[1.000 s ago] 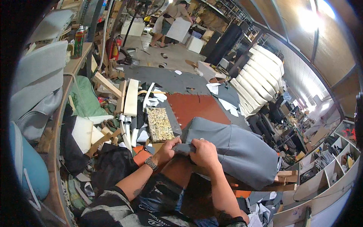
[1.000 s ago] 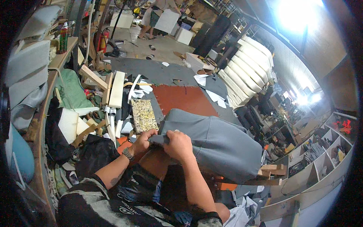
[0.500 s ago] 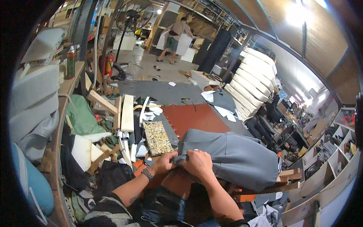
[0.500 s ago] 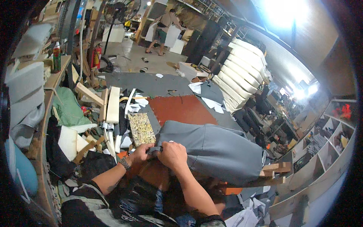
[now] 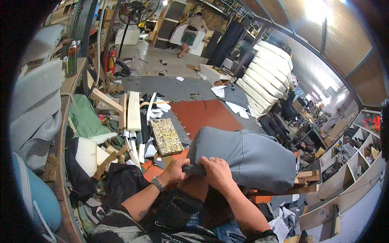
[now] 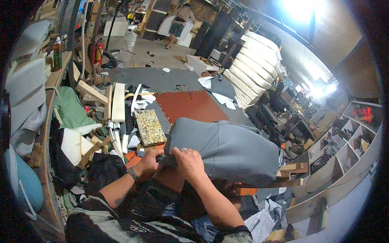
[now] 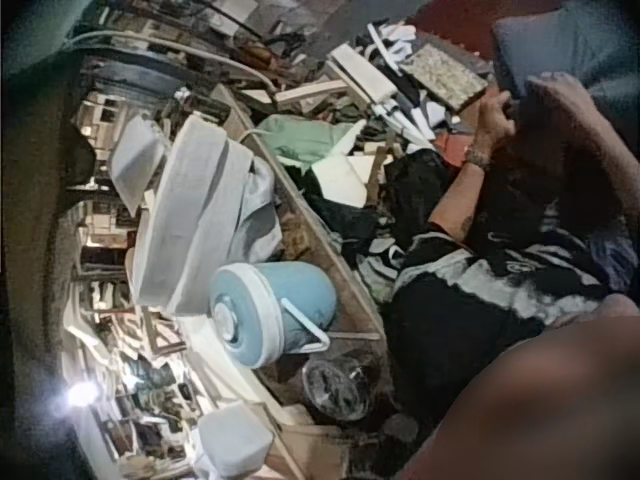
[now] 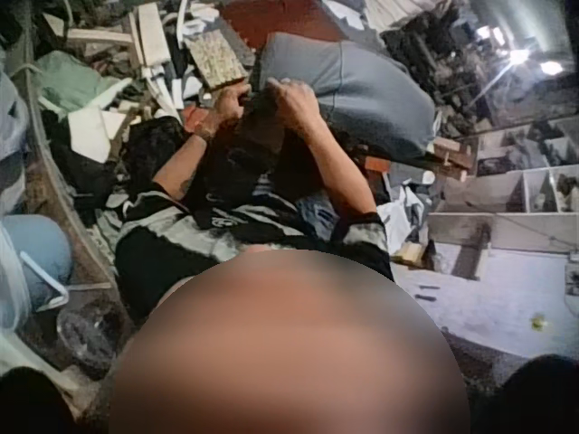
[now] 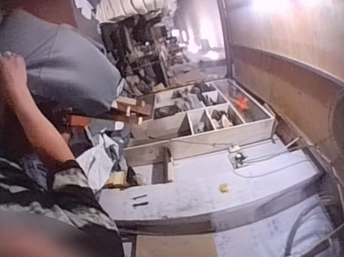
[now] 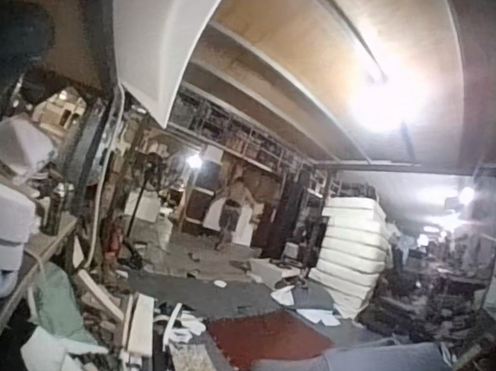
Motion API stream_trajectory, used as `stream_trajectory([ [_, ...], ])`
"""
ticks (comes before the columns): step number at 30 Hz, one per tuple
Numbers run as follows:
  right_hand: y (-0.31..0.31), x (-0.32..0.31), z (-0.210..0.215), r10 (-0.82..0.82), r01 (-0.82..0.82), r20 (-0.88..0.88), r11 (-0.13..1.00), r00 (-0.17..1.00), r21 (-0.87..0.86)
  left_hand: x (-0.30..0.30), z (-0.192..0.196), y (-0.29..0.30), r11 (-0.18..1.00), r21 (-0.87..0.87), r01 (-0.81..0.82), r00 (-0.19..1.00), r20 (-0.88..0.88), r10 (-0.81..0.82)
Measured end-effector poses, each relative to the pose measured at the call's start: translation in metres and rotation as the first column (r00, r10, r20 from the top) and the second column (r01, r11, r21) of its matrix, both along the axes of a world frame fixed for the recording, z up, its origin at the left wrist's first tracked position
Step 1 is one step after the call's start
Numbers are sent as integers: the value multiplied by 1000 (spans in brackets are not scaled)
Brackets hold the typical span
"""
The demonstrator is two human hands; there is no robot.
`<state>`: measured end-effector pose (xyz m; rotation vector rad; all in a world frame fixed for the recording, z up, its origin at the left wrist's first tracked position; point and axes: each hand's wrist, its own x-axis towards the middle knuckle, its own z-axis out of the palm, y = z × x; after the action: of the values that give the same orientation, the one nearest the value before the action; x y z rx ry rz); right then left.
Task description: The person stretches and staples gray fabric onto a wooden cushion frame using a pneumatic staple gun. They repeatedly pull the fabric taut, staple edges, and trim excess material with a knife.
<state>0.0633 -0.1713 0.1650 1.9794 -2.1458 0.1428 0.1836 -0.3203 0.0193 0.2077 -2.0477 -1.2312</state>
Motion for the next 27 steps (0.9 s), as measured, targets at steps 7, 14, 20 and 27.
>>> stream_trajectory([
  [7, -1, -6, -13, 55, -79, -159, 986, 986, -149, -7, -1, 11, 983, 148, -104, 988, -100, 119],
  [14, -21, -7, -14, 168, -225, -204, 928, 964, -298, -12, -7, 15, 941, -107, -321, 886, -384, 258],
  [20, -45, -6, -19, 42, -60, -80, 972, 996, -227, -26, 11, 8, 840, 2, -542, 805, -287, 520],
  [27, -33, 1, -17, -12, 18, 51, 993, 999, -114, -3, 19, 4, 967, 250, -44, 979, -182, 91],
])
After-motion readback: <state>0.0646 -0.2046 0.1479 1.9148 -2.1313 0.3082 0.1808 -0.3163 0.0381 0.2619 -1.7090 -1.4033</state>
